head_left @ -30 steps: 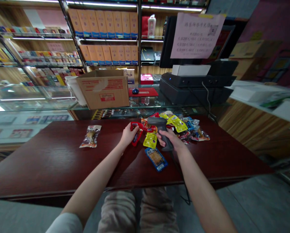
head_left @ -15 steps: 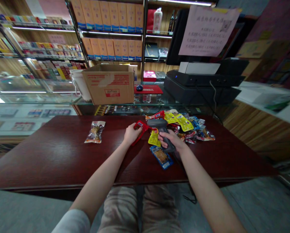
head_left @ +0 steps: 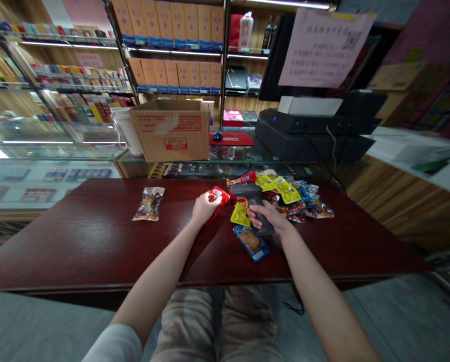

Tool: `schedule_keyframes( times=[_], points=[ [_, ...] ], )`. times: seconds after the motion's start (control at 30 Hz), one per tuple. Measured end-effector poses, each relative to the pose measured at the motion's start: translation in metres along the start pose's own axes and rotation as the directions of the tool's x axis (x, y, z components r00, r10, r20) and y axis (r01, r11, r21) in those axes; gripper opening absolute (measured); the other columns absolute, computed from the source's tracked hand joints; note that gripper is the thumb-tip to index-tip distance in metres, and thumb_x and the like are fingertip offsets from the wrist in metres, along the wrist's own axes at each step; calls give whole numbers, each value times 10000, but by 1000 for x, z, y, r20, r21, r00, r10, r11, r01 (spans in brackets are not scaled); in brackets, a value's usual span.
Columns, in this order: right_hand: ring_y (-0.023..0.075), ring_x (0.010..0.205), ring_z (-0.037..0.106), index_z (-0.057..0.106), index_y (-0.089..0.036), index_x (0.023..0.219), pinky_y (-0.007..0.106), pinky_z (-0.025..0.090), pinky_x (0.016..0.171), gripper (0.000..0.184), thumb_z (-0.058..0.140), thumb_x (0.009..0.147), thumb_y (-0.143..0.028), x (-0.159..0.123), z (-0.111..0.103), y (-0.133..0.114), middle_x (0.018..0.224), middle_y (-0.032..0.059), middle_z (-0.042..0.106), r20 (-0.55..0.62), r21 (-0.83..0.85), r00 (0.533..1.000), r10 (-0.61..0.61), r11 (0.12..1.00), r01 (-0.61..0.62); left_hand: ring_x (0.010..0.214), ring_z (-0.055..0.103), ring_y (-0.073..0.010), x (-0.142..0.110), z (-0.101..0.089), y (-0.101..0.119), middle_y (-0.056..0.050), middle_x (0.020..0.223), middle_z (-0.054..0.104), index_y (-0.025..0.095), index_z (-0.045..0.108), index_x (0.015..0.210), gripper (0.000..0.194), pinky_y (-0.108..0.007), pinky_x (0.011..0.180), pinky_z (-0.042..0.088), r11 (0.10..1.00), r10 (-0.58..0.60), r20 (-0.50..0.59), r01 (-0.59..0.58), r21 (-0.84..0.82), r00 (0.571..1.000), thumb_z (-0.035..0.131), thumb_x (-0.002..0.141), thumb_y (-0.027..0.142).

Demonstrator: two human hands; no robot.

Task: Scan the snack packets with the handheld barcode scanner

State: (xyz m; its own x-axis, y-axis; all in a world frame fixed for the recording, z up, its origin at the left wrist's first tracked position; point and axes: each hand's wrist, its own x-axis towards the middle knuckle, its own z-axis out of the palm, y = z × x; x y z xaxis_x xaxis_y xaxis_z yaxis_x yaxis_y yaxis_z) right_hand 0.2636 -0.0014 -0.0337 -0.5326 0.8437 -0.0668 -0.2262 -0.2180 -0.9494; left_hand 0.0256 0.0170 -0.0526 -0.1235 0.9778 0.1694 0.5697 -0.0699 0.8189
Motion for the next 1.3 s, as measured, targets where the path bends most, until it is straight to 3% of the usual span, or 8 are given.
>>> schedule_keyframes(
  times=[0.23, 0.4, 0.53, 0.7, 0.83, 1.0, 1.13, 1.3],
  points=[
    [52, 373, 417, 515, -197, 855, 210, 321, 376, 358, 802, 738, -377, -1, 1, -4, 618, -65, 548, -5, 7, 1000, -18, 1000, 18, 956, 706, -316, 8, -24, -4, -144, 1012, 768, 223, 726, 1013, 341, -377, 829, 491, 942, -69, 13, 61, 330, 998, 600, 884, 512],
    [48, 382, 396, 497, -210, 850, 205, 316, 369, 340, 783, 748, -362, -4, -5, -10, 624, -72, 533, -55, 53, 994, -94, 994, 97, 1200, 597, -459, 12, -70, -19, -295, 1238, 675, 103, 650, 1224, 449, -591, 995, 406, 731, -211, -244, 319, 604, 947, 572, 917, 422],
    [44, 377, 356, 490, -221, 825, 206, 297, 359, 327, 771, 751, -371, -8, -15, -16, 618, -76, 512, -131, 82, 975, -182, 978, 194, 1337, 455, -494, 3, -77, -14, -347, 1464, 476, 56, 516, 1405, 561, -618, 1028, 375, 645, -82, -471, 407, 647, 878, 568, 907, 311],
    [46, 387, 340, 516, -225, 907, 204, 284, 362, 303, 751, 764, -352, -12, -24, -22, 631, -82, 486, -198, 128, 957, -211, 963, 238, 1277, 517, -438, -3, -59, -6, -274, 1402, 532, 108, 635, 1271, 394, -560, 991, 438, 609, -111, -204, 229, 759, 973, 422, 950, 190],
    [49, 394, 356, 508, -224, 895, 206, 288, 366, 318, 763, 754, -351, -13, -23, -22, 637, -78, 493, -205, 138, 955, -216, 959, 246, 1264, 539, -437, 0, -63, -18, -273, 1407, 537, 108, 620, 1315, 499, -580, 983, 434, 580, -182, -227, 291, 761, 957, 295, 937, 82],
    [51, 388, 366, 468, -233, 826, 210, 310, 365, 360, 790, 734, -366, -10, -21, -21, 629, -79, 506, -196, 147, 958, -207, 960, 238, 1403, 394, -506, 2, -58, -20, -284, 1521, 456, 125, 566, 1418, 505, -701, 1111, 225, 559, -45, -242, 225, 798, 969, 465, 930, 209],
    [55, 386, 382, 489, -233, 861, 216, 337, 366, 359, 791, 737, -384, -6, -23, -18, 634, -81, 515, -185, 155, 963, -196, 962, 225, 1366, 481, -416, 9, -22, 5, -252, 1440, 552, 132, 569, 1399, 497, -584, 1172, 246, 666, 125, -61, -38, 745, 990, 491, 959, 351],
    [55, 384, 400, 513, -224, 885, 206, 343, 359, 354, 792, 740, -385, -2, -23, -13, 628, -80, 525, -196, 174, 959, -206, 955, 241, 1211, 631, -375, 33, 35, 40, -225, 1278, 677, 157, 644, 1205, 534, -481, 995, 462, 855, -76, 195, -36, 517, 978, 477, 947, 594]
  ],
)
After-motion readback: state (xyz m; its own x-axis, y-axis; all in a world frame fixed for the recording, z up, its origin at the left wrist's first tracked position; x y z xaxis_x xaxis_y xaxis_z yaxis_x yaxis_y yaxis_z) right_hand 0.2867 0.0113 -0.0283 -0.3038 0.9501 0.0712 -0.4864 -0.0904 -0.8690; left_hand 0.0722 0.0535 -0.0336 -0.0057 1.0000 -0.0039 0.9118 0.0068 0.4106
